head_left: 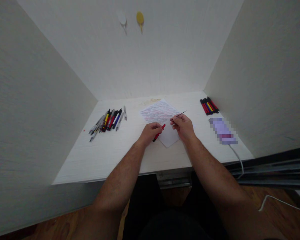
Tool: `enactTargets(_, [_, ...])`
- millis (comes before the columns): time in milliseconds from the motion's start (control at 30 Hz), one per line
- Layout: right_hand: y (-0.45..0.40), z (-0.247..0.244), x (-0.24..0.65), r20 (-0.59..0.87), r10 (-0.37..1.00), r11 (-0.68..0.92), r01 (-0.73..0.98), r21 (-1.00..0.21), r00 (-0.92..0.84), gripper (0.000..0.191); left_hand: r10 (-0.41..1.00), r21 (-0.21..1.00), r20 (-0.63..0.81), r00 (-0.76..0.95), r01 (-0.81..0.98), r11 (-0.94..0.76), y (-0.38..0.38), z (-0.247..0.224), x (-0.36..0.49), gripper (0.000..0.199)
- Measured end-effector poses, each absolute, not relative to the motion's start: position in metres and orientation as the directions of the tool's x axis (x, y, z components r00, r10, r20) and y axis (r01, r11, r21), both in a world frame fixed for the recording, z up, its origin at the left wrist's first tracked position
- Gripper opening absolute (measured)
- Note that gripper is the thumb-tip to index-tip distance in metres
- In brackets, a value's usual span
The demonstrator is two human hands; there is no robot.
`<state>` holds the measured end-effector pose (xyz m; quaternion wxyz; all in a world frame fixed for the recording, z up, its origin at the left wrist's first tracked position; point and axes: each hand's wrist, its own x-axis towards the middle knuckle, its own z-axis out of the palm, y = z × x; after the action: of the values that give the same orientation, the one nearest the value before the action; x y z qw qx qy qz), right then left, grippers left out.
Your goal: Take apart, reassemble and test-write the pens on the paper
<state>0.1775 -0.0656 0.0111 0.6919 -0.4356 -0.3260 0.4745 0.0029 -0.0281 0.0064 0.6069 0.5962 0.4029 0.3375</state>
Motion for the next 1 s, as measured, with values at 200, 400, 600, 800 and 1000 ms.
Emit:
enactTargets(200, [-0.0645, 0.0102, 0.1757, 0.047, 0.945, 0.156, -0.320, -0.935, 0.323, 0.026, 0.889, 0.993, -0.066, 0.452, 0.118, 0.014, -0.0284, 0.0086, 0.0019, 0.015])
enactTargets(400, [-0.0627, 0.0061, 0.1759, 0.057, 0.937, 0.166, -0.295, -0.941, 0.346, 0.023, 0.893, 0.994, -0.064, 0.446, 0.112, 0.015, -0.0275, 0.0083, 0.0018, 0.014])
enactTargets(600, [-0.0640, 0.0052, 0.1753, 0.054, 0.972, 0.111, -0.242, -0.964, 0.229, 0.024, 0.889, 0.995, -0.046, 0.456, 0.101, 0.000, -0.0269, 0.0067, 0.0015, 0.016])
enactTargets(800, [-0.0658, 0.0107, 0.1769, -0.032, 0.967, 0.057, -0.339, -0.939, 0.251, 0.028, 0.889, 0.995, -0.044, 0.456, 0.104, -0.004, -0.0279, 0.0084, 0.0015, 0.017])
enactTargets(1000, [-0.0649, 0.0077, 0.1758, -0.008, 0.964, 0.079, -0.315, -0.946, 0.264, 0.026, 0.886, 0.993, -0.049, 0.461, 0.115, -0.005, -0.0274, 0.0082, 0.0015, 0.018])
